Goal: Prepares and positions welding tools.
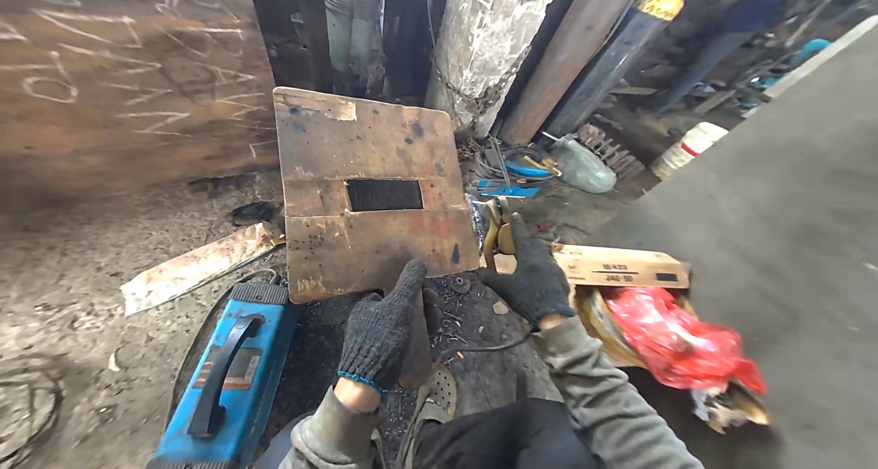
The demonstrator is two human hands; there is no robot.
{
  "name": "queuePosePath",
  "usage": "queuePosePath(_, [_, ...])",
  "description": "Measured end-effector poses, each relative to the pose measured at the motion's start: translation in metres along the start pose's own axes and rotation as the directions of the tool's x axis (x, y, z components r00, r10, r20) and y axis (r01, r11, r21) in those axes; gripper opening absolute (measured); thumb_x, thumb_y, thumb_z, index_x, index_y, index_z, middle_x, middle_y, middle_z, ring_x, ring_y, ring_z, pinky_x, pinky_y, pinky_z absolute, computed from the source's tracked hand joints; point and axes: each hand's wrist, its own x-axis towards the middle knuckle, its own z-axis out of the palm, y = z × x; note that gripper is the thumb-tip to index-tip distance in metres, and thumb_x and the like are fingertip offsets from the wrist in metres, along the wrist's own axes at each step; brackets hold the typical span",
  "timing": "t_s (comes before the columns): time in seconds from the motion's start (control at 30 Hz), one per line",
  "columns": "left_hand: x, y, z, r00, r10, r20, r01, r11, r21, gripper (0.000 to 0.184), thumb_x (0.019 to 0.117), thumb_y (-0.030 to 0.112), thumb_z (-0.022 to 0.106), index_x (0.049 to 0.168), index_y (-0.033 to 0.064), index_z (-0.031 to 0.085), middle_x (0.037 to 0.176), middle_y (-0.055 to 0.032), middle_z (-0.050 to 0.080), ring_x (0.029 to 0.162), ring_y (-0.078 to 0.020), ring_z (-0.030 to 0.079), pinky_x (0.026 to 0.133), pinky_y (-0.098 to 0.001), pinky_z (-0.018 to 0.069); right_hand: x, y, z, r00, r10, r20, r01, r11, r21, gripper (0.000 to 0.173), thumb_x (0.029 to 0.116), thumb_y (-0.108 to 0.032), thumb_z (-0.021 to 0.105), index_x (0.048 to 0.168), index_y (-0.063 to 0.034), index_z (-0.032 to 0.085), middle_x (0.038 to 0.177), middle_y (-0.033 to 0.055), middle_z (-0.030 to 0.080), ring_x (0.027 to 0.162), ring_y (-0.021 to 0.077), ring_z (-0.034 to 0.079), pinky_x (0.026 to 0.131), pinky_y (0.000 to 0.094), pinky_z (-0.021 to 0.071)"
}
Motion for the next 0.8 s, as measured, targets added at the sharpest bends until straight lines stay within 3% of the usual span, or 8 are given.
queuePosePath(0.1, [-0.0003,0.0008,0.0,1.0,-0.015,-0.007,0.015,1.0,-0.004,0.039,0.0991,0.045,0.066,0.095,0.0066,0.074,0.075,-0.0081,0.074,0.064,-0.022,0.073,0.061,-0.039,0.065,0.0009,0.0,0.0007,1.0,0.0,0.005,0.0,1.0,-0.008,0.122,0.0676,-0.07,0.08,0.166,-0.0381,0.014,0.141,0.0176,0.057,0.112,0.0394,0.065,0.086,0.0639,0.0554])
queuePosePath(0.43, [0.0022,-0.0027,-0.0027,0.999,-0.04,0.027,0.04,0.999,0.02,0.045,0.0994,0.05,0.062,0.088,0.0084,0.074,0.073,-0.007,0.073,0.063,-0.0211,0.072,0.061,-0.0392,0.0642,-0.0005,-0.0027,0.0005,1.0,0.011,0.014,-0.011,1.0,-0.007,0.123,0.0668,-0.07,0.081,0.165,-0.0397,0.014,0.141,0.0181,0.057,0.114,0.0392,0.064,0.087,0.064,0.0548])
queuePosePath(0.8, [-0.0005,-0.0004,-0.0004,1.0,-0.022,0.023,0.021,1.0,0.013,0.04,0.0995,0.045,0.065,0.091,0.0072,0.074,0.074,-0.0075,0.073,0.063,-0.0212,0.072,0.06,-0.0382,0.0643,0.0009,0.0,0.0025,1.0,-0.009,0.007,0.009,1.0,-0.005,0.12,0.0684,-0.069,0.081,0.165,-0.0385,0.016,0.143,0.0203,0.055,0.114,0.0408,0.064,0.088,0.0643,0.0546])
